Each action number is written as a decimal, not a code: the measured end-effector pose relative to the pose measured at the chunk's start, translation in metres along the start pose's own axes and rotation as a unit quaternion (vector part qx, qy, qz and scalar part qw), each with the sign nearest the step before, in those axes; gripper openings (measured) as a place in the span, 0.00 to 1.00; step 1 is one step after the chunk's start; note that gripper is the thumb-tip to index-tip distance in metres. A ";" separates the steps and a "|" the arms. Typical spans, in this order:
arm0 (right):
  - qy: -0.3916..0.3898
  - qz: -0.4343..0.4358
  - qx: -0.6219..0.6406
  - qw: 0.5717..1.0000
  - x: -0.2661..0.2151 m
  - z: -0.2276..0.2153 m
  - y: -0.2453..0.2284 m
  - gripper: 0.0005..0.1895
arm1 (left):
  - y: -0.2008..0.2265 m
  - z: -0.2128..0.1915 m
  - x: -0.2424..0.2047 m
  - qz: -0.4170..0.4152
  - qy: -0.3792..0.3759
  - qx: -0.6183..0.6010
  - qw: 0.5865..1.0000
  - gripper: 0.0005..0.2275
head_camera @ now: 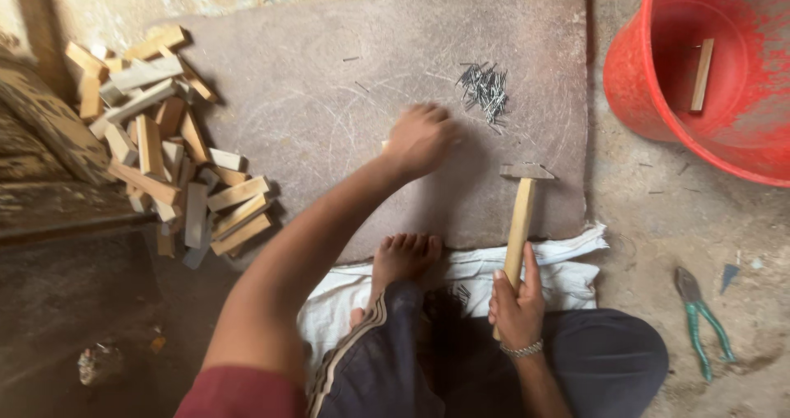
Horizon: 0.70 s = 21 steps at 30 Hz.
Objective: The person hammers nails into small wooden blocks one at a time. They pick up a block, place a nail, hammer it in, and then toss the finished block into a red bucket.
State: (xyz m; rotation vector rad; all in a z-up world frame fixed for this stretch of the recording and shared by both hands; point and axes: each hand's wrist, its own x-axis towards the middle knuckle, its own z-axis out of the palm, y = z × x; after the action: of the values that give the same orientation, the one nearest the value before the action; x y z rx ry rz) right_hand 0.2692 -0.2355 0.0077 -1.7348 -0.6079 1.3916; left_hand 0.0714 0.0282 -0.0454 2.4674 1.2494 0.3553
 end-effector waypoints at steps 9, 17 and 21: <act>-0.005 -0.028 -0.006 1.000 0.002 0.001 0.008 0.42 | 0.041 0.033 0.108 0.126 -0.224 0.121 0.959 0.08; 0.011 -0.022 -0.060 0.998 0.003 0.004 0.008 0.41 | 0.038 0.010 0.079 0.092 -0.168 0.043 0.981 0.09; 0.048 -0.145 -0.245 0.957 0.003 0.001 0.010 0.37 | 0.020 -0.012 0.022 -0.160 -0.039 -0.338 0.927 0.10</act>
State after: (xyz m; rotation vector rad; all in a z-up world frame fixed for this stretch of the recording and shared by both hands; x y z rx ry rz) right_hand 0.2679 -0.2385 -0.0019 -1.9771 -1.1779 0.9963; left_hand 0.0938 0.0377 -0.0247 1.6554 1.2093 0.4937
